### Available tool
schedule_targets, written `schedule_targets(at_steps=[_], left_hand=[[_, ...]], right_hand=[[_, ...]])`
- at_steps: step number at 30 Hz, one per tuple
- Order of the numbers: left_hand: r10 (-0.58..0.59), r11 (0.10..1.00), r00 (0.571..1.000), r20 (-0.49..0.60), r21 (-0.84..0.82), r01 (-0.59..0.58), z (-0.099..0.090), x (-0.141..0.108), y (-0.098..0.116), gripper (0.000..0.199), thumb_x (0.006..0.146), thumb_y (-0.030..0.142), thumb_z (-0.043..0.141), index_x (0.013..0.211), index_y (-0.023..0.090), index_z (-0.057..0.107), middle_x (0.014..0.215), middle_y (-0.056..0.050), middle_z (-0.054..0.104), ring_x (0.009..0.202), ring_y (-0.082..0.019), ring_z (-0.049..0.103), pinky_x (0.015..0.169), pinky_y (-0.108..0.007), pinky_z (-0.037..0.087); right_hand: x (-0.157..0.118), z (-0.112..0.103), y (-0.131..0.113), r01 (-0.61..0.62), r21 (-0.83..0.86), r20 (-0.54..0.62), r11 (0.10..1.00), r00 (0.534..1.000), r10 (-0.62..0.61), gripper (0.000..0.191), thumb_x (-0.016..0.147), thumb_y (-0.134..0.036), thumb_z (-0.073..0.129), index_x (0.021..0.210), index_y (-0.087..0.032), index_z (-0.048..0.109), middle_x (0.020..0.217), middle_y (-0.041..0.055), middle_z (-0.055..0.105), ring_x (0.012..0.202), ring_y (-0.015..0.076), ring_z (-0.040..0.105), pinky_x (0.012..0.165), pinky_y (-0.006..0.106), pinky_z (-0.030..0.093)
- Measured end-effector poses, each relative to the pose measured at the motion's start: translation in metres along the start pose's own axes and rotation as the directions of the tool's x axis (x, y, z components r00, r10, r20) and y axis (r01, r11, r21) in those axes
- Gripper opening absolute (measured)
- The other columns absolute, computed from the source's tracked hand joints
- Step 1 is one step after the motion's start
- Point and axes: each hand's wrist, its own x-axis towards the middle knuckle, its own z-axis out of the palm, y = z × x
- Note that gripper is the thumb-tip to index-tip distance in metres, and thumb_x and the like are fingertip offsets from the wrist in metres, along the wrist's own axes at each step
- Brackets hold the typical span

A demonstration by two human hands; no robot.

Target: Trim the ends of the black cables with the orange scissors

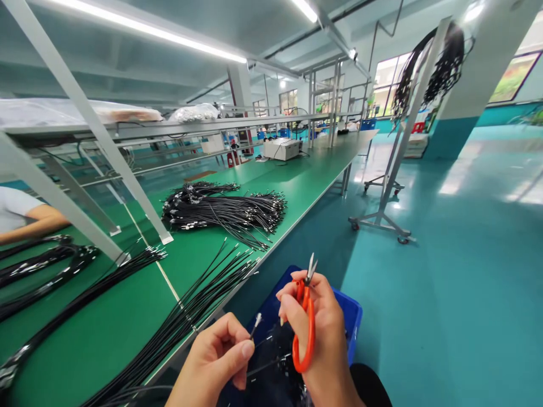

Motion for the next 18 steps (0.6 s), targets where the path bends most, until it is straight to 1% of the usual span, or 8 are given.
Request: schedule_targets(at_steps=[1,3,6,8,13,15,18], left_hand=[[0.006,0.999,1.000,0.005,-0.034,-0.005,-0.002,0.002,-0.001,0.037,0.060,0.041,0.080,0.058,0.016,0.053,0.042,0.005,0.053,0.038,-0.007,0.045,0.041,-0.018,0.033],[0.020,0.995,1.000,0.017,-0.096,-0.018,-0.006,0.005,-0.003,0.038,0.059,0.041,0.081,0.056,0.016,0.053,0.044,0.004,0.056,0.040,-0.007,0.046,0.043,-0.018,0.033],[0.016,0.989,0.999,0.036,-0.145,-0.011,-0.007,0.007,-0.004,0.039,0.057,0.039,0.083,0.056,0.015,0.052,0.045,0.005,0.055,0.042,-0.006,0.041,0.044,-0.018,0.029],[0.008,0.989,0.999,0.040,-0.146,-0.002,-0.007,0.007,-0.004,0.040,0.057,0.040,0.083,0.056,0.016,0.051,0.047,0.005,0.054,0.043,-0.005,0.036,0.045,-0.018,0.027],[0.025,0.997,1.000,0.006,-0.068,-0.025,-0.003,0.003,-0.003,0.040,0.058,0.041,0.082,0.056,0.016,0.051,0.046,0.007,0.049,0.044,-0.006,0.033,0.048,-0.019,0.029],[0.043,0.999,0.999,-0.027,-0.027,-0.043,-0.001,0.001,-0.003,0.038,0.058,0.039,0.081,0.055,0.016,0.052,0.046,0.007,0.048,0.045,-0.006,0.035,0.048,-0.019,0.029],[0.077,0.995,0.993,-0.084,0.076,-0.071,0.000,-0.002,-0.005,0.031,0.060,0.034,0.078,0.055,0.016,0.053,0.047,0.005,0.050,0.047,-0.008,0.038,0.048,-0.020,0.030]], right_hand=[[0.001,0.000,-0.002,-0.009,-0.009,0.019,1.000,1.000,0.009,0.025,0.067,-0.023,0.076,0.087,-0.024,0.060,0.065,-0.0046,0.065,0.051,0.0093,0.055,0.051,0.019,0.044],[-0.001,0.001,-0.001,-0.068,-0.027,0.055,0.997,0.996,0.070,0.027,0.066,-0.023,0.076,0.087,-0.023,0.060,0.067,-0.0029,0.067,0.050,0.0103,0.056,0.049,0.021,0.045],[-0.010,0.008,0.005,-0.174,-0.002,0.057,0.985,0.983,0.174,0.030,0.061,-0.020,0.077,0.085,-0.022,0.061,0.066,-0.0021,0.068,0.048,0.0111,0.056,0.048,0.022,0.044],[-0.015,0.013,0.008,-0.200,0.022,0.047,0.980,0.979,0.199,0.029,0.059,-0.018,0.076,0.084,-0.021,0.061,0.065,-0.0025,0.068,0.049,0.0105,0.056,0.048,0.022,0.044],[-0.018,0.020,0.009,-0.208,0.013,0.004,0.978,0.978,0.208,0.027,0.057,-0.017,0.076,0.079,-0.022,0.061,0.059,-0.0047,0.065,0.046,0.0090,0.054,0.046,0.019,0.042],[-0.018,0.020,0.009,-0.222,0.008,-0.013,0.975,0.975,0.222,0.028,0.056,-0.016,0.076,0.079,-0.022,0.060,0.058,-0.0047,0.065,0.046,0.0090,0.054,0.045,0.019,0.042],[-0.018,0.019,0.009,-0.224,0.000,-0.005,0.975,0.975,0.224,0.028,0.058,-0.017,0.076,0.080,-0.021,0.059,0.058,-0.0044,0.064,0.045,0.0081,0.052,0.045,0.018,0.041]])
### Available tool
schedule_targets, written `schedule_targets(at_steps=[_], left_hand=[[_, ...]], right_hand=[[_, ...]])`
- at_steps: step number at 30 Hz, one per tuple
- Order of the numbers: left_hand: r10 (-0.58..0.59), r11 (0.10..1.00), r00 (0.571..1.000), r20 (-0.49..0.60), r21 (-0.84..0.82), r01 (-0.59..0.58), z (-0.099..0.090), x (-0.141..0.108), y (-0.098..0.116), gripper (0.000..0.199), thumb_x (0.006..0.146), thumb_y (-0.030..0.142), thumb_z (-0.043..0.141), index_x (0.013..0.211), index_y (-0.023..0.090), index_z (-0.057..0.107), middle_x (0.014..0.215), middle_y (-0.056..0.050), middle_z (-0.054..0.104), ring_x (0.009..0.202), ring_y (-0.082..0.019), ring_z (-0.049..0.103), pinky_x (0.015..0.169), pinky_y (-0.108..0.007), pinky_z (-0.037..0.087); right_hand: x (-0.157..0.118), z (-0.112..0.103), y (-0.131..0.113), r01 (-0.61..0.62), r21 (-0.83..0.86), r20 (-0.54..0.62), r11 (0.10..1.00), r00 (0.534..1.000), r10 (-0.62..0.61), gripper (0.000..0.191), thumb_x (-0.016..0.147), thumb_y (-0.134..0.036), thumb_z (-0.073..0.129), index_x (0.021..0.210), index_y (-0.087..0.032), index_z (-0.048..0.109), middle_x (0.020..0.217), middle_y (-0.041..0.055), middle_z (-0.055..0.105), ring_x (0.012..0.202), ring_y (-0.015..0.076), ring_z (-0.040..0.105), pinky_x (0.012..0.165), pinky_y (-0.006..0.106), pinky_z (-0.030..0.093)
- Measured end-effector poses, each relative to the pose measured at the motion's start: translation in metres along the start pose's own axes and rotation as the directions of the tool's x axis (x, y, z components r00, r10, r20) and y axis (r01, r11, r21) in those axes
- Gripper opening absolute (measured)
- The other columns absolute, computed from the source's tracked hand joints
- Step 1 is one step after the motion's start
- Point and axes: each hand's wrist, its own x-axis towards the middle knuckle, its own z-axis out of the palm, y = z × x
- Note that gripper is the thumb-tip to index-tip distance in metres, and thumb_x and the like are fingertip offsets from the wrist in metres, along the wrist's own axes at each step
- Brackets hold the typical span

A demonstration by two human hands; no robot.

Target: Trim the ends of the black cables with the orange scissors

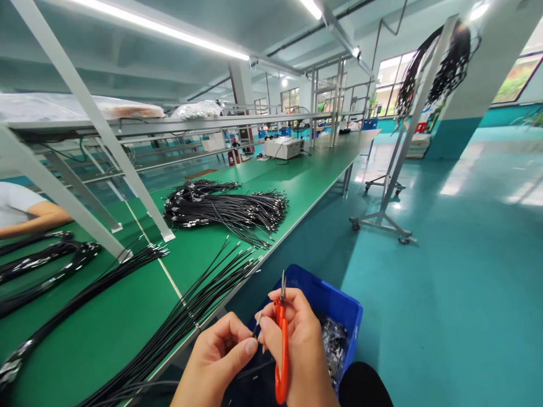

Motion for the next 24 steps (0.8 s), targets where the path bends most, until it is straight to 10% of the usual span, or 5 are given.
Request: schedule_targets(at_steps=[4,10,17,24], left_hand=[[0.077,0.988,0.997,-0.027,0.139,-0.073,-0.002,-0.003,-0.003,0.024,0.066,0.031,0.073,0.057,0.015,0.057,0.052,0.002,0.054,0.052,-0.010,0.044,0.052,-0.020,0.034],[-0.011,0.997,0.995,0.097,-0.079,0.019,-0.002,-0.003,-0.002,0.038,0.067,0.049,0.072,0.065,0.018,0.051,0.054,0.003,0.057,0.042,-0.006,0.036,0.043,-0.018,0.030],[0.242,0.951,0.965,-0.099,0.221,-0.216,0.005,-0.003,-0.001,0.023,0.080,0.039,0.062,0.070,0.019,0.056,0.061,0.002,0.052,0.053,-0.013,0.050,0.050,-0.024,0.042],[0.045,0.987,0.994,0.099,-0.161,-0.029,-0.004,0.003,0.009,0.020,0.078,0.033,0.065,0.067,0.017,0.059,0.056,0.000,0.064,0.052,-0.013,0.057,0.053,-0.024,0.046]], right_hand=[[-0.003,-0.003,-0.002,-0.111,0.037,0.071,0.993,0.992,0.108,0.025,0.063,-0.017,0.074,0.083,-0.020,0.058,0.060,-0.0043,0.063,0.045,0.0076,0.050,0.044,0.018,0.039],[-0.008,-0.006,0.008,-0.280,0.260,0.158,0.924,0.957,0.245,0.020,0.068,-0.022,0.072,0.087,-0.018,0.064,0.063,-0.0001,0.063,0.055,0.0131,0.055,0.054,0.024,0.047],[-0.011,0.005,0.017,-0.213,0.178,0.080,0.961,0.976,0.201,0.029,0.060,-0.028,0.082,0.081,-0.022,0.062,0.061,-0.0014,0.062,0.053,0.0148,0.055,0.048,0.024,0.046],[-0.009,0.002,0.017,-0.180,0.203,0.107,0.962,0.981,0.160,0.027,0.062,-0.023,0.079,0.082,-0.019,0.062,0.063,-0.0029,0.061,0.051,0.0110,0.054,0.049,0.020,0.045]])
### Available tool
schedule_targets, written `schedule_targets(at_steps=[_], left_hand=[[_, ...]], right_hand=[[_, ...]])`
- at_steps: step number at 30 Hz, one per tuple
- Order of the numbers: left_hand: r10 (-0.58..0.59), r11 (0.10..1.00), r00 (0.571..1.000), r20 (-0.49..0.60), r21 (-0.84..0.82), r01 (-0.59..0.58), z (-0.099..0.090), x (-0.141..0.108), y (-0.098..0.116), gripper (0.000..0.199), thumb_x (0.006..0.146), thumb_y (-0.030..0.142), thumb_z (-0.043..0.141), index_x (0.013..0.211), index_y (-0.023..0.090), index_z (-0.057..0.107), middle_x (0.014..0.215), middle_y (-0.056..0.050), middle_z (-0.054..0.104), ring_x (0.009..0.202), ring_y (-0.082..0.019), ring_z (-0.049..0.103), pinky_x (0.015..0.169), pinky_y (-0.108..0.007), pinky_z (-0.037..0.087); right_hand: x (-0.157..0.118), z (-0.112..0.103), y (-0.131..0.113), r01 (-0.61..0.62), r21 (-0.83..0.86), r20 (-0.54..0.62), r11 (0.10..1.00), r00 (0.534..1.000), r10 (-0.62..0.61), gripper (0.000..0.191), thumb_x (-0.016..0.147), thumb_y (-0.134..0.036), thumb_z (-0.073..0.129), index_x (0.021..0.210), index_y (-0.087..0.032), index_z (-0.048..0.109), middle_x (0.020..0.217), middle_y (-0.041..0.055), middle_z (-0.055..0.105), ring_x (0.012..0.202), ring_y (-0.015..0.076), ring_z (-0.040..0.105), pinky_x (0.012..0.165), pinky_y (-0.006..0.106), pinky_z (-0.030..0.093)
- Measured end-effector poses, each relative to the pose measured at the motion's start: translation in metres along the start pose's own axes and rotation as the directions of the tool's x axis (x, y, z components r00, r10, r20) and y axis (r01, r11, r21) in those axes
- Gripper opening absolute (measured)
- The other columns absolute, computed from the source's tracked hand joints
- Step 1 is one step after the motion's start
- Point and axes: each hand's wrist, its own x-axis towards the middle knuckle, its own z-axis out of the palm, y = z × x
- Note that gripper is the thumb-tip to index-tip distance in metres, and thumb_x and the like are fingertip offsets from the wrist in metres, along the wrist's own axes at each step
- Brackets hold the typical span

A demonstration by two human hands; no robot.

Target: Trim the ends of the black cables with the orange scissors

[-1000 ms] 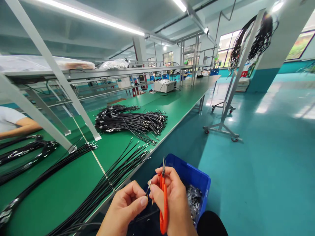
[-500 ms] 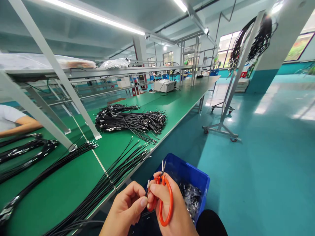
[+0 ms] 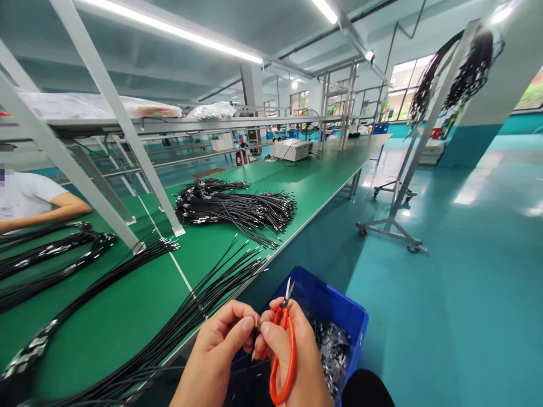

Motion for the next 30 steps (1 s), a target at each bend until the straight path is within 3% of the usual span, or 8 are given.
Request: schedule_targets(at_steps=[3,10,14,16,18,21,27,30], left_hand=[[-0.005,0.992,0.999,-0.034,-0.126,0.001,0.002,-0.001,-0.001,0.022,0.076,0.033,0.068,0.067,0.017,0.059,0.054,0.003,0.059,0.051,-0.011,0.055,0.052,-0.022,0.045],[0.070,0.984,0.997,-0.026,-0.165,-0.073,0.001,0.001,-0.009,0.019,0.073,0.026,0.072,0.066,0.017,0.056,0.071,0.002,0.058,0.053,-0.010,0.056,0.053,-0.023,0.046],[0.108,0.993,0.987,-0.119,0.059,-0.102,-0.008,-0.001,-0.007,0.008,0.077,0.025,0.066,0.076,0.018,0.061,0.069,0.001,0.060,0.057,-0.013,0.056,0.056,-0.024,0.048],[0.331,0.895,0.931,-0.157,0.366,-0.256,-0.010,-0.005,-0.006,0.004,0.079,0.020,0.062,0.082,0.020,0.063,0.076,-0.001,0.062,0.065,-0.015,0.059,0.061,-0.025,0.049],[0.577,0.649,0.811,-0.103,0.661,-0.378,-0.008,-0.008,-0.006,0.015,0.080,0.014,0.058,0.087,0.023,0.066,0.088,-0.004,0.064,0.075,-0.018,0.062,0.068,-0.027,0.050],[0.712,0.385,0.702,-0.005,0.839,-0.384,-0.002,-0.011,-0.010,0.022,0.082,0.011,0.055,0.089,0.026,0.070,0.100,-0.007,0.065,0.079,-0.020,0.064,0.070,-0.027,0.050],[0.725,0.187,0.685,0.075,0.936,-0.300,-0.012,-0.010,-0.014,0.018,0.083,0.014,0.058,0.078,0.024,0.072,0.100,-0.009,0.069,0.077,-0.021,0.066,0.069,-0.028,0.049],[0.648,0.375,0.762,-0.006,0.873,-0.312,-0.018,-0.012,-0.009,0.015,0.082,0.016,0.058,0.083,0.024,0.070,0.094,-0.007,0.070,0.079,-0.021,0.066,0.070,-0.026,0.050]], right_hand=[[0.000,0.000,0.000,0.006,-0.003,-0.003,1.000,1.000,-0.006,0.027,0.062,-0.023,0.079,0.082,-0.019,0.061,0.063,-0.0029,0.062,0.051,0.0103,0.054,0.048,0.020,0.044],[0.000,-0.001,-0.001,-0.051,0.064,0.040,0.997,0.998,0.048,0.024,0.064,-0.019,0.077,0.083,-0.019,0.062,0.065,-0.0025,0.063,0.055,0.0113,0.054,0.053,0.022,0.046],[0.002,-0.004,0.000,-0.063,0.078,0.050,0.995,0.997,0.059,0.023,0.067,-0.017,0.075,0.086,-0.020,0.062,0.067,-0.0019,0.064,0.056,0.0121,0.055,0.055,0.023,0.047],[0.003,-0.004,0.001,-0.054,0.066,0.048,0.996,0.998,0.051,0.023,0.068,-0.017,0.075,0.087,-0.020,0.062,0.068,-0.0017,0.064,0.057,0.0124,0.055,0.056,0.024,0.048],[0.003,-0.003,0.001,-0.059,0.063,0.048,0.996,0.997,0.056,0.024,0.067,-0.019,0.076,0.087,-0.020,0.063,0.068,-0.0018,0.064,0.058,0.0127,0.056,0.055,0.024,0.048],[0.003,-0.001,0.003,-0.063,0.087,0.039,0.994,0.997,0.060,0.027,0.065,-0.023,0.080,0.087,-0.020,0.063,0.067,-0.0016,0.064,0.058,0.0130,0.057,0.054,0.023,0.048],[-0.001,0.004,0.001,-0.055,0.091,0.045,0.994,0.998,0.051,0.023,0.067,-0.019,0.077,0.085,-0.021,0.063,0.066,-0.0020,0.065,0.057,0.0118,0.056,0.054,0.022,0.048],[0.000,0.006,0.001,-0.014,0.077,0.021,0.997,1.000,0.012,0.019,0.068,-0.018,0.075,0.083,-0.021,0.063,0.065,-0.0027,0.064,0.056,0.0119,0.056,0.055,0.022,0.048]])
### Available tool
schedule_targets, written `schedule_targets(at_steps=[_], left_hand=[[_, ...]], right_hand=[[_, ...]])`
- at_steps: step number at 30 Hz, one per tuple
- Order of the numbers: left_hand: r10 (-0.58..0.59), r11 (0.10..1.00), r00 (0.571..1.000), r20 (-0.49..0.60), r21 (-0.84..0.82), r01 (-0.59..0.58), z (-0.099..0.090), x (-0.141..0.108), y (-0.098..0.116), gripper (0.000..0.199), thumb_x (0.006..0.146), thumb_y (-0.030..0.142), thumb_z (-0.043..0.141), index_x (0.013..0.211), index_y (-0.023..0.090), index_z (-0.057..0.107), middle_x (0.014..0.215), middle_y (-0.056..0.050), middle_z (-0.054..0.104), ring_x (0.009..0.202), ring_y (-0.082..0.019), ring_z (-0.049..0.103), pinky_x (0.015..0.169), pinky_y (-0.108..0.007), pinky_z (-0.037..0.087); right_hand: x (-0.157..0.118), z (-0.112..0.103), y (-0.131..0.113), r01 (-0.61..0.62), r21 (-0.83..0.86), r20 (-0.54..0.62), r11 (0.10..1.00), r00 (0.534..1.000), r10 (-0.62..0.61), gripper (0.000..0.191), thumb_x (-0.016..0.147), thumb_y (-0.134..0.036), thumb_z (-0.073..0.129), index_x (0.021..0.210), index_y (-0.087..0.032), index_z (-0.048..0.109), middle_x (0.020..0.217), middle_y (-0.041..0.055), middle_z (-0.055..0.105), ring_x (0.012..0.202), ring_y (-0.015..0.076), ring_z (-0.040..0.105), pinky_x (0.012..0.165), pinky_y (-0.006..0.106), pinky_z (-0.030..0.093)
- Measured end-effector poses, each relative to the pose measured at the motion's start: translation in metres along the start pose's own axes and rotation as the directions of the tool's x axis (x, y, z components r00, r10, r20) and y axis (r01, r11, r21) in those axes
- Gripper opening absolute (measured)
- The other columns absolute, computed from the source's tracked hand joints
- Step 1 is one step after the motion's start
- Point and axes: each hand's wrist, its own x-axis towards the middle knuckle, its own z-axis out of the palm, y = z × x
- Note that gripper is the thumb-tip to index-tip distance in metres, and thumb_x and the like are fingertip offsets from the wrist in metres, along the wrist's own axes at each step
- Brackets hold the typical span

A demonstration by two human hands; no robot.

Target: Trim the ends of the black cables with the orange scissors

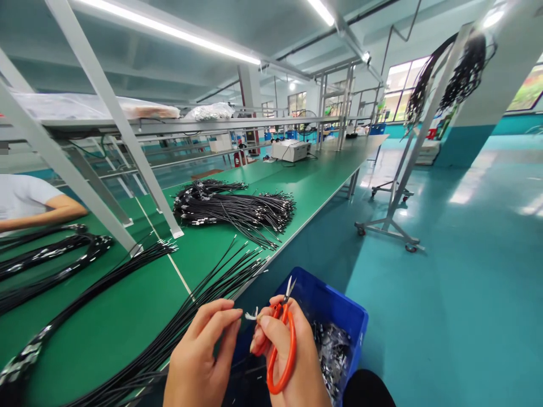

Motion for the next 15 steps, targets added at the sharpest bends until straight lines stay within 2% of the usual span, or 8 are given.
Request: schedule_targets(at_steps=[2,4,6,8,10,15], left_hand=[[-0.137,0.965,0.985,0.105,-0.209,0.156,-0.002,0.001,0.003,0.012,0.082,0.021,0.058,0.087,0.025,0.068,0.083,-0.003,0.070,0.072,-0.019,0.065,0.064,-0.024,0.049],[-0.242,0.863,0.938,0.247,-0.388,0.325,-0.001,0.001,0.008,0.010,0.081,0.026,0.059,0.085,0.024,0.068,0.073,0.000,0.070,0.065,-0.017,0.064,0.060,-0.023,0.049],[-0.306,0.740,0.886,0.347,-0.499,0.451,0.002,0.002,0.012,0.008,0.079,0.027,0.061,0.077,0.021,0.067,0.068,0.001,0.069,0.063,-0.016,0.063,0.061,-0.022,0.049],[-0.349,0.659,0.857,0.378,-0.551,0.512,0.004,0.003,0.012,0.012,0.076,0.028,0.065,0.069,0.019,0.065,0.064,0.001,0.067,0.061,-0.015,0.061,0.060,-0.021,0.047],[-0.373,0.630,0.845,0.382,-0.564,0.534,0.005,0.003,0.009,0.016,0.074,0.031,0.068,0.067,0.017,0.063,0.060,0.002,0.064,0.057,-0.012,0.056,0.056,-0.019,0.043],[-0.399,0.573,0.809,0.431,-0.571,0.587,0.003,0.004,0.004,0.026,0.071,0.039,0.071,0.066,0.015,0.062,0.056,0.004,0.057,0.050,-0.009,0.044,0.049,-0.017,0.035]], right_hand=[[0.002,0.001,0.001,0.027,-0.005,-0.011,1.000,1.000,-0.027,0.019,0.068,-0.019,0.074,0.083,-0.022,0.063,0.066,-0.0023,0.064,0.057,0.0125,0.056,0.057,0.023,0.049],[0.003,0.001,0.003,0.040,0.001,-0.010,0.999,0.999,-0.040,0.020,0.066,-0.022,0.075,0.082,-0.022,0.064,0.062,-0.0024,0.063,0.055,0.0123,0.054,0.056,0.022,0.047],[0.001,0.003,0.004,0.044,0.003,-0.007,0.999,0.999,-0.044,0.021,0.065,-0.024,0.077,0.080,-0.021,0.063,0.058,-0.0032,0.061,0.053,0.0112,0.051,0.054,0.021,0.046],[-0.002,0.004,0.004,0.044,-0.017,-0.014,0.999,0.999,-0.044,0.025,0.064,-0.026,0.078,0.083,-0.021,0.063,0.061,-0.0028,0.062,0.054,0.0107,0.051,0.056,0.021,0.046],[-0.005,0.006,0.002,0.033,-0.031,-0.026,0.999,0.999,-0.034,0.031,0.064,-0.027,0.078,0.089,-0.020,0.062,0.067,-0.0015,0.063,0.058,0.0112,0.054,0.060,0.022,0.047],[-0.002,0.008,-0.001,0.050,-0.105,-0.058,0.993,0.997,-0.057,0.033,0.063,-0.026,0.079,0.087,-0.020,0.056,0.065,-0.0035,0.064,0.049,0.0071,0.049,0.049,0.017,0.041]])
